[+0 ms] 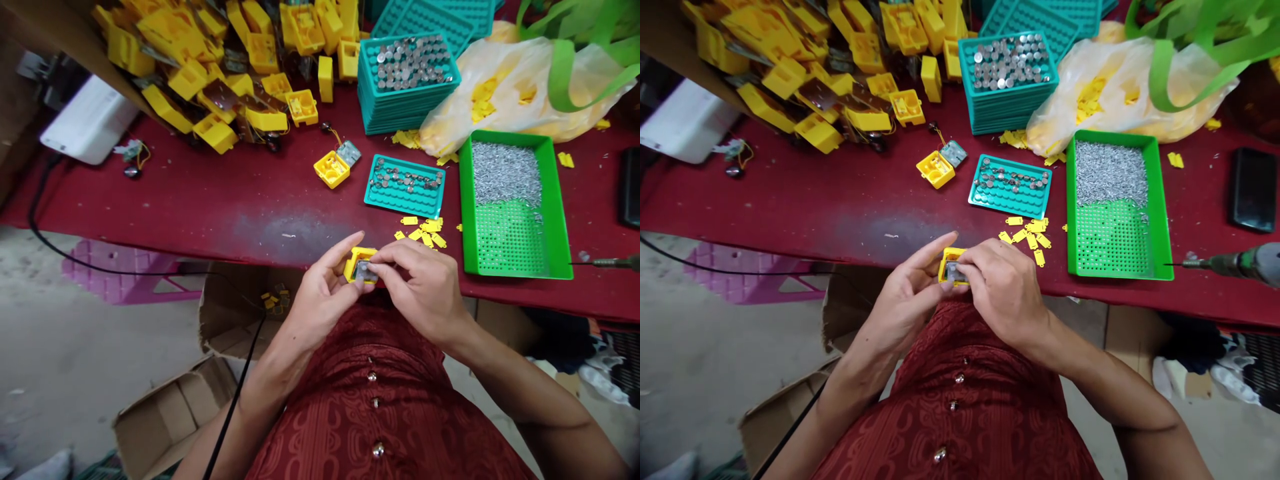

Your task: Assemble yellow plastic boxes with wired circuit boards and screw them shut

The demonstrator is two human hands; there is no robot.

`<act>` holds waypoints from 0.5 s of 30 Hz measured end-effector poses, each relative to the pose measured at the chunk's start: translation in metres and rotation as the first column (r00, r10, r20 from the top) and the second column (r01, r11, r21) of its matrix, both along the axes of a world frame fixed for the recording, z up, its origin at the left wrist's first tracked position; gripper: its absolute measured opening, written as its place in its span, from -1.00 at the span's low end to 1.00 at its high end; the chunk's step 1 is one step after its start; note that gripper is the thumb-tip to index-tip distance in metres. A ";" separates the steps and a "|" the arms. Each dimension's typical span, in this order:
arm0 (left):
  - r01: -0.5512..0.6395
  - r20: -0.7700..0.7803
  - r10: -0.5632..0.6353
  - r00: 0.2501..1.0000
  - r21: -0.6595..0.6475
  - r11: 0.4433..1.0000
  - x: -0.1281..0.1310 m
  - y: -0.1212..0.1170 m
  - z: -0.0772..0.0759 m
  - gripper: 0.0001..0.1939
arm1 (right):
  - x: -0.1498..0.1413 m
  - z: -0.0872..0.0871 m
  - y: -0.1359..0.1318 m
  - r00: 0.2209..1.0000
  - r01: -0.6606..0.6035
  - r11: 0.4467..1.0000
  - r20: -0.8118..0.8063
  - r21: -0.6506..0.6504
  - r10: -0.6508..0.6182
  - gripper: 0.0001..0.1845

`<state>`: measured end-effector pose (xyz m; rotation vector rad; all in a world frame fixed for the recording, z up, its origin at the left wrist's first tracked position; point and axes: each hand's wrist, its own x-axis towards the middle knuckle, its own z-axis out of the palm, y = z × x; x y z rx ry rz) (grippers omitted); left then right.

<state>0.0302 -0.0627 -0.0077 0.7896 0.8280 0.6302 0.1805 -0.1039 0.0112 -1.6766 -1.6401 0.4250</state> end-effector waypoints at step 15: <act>-0.104 -0.050 0.101 0.994 -0.072 0.992 -0.004 0.000 -0.003 -0.40 | -0.006 -0.005 0.006 0.996 -0.085 0.996 -0.013 0.020 0.085 -0.79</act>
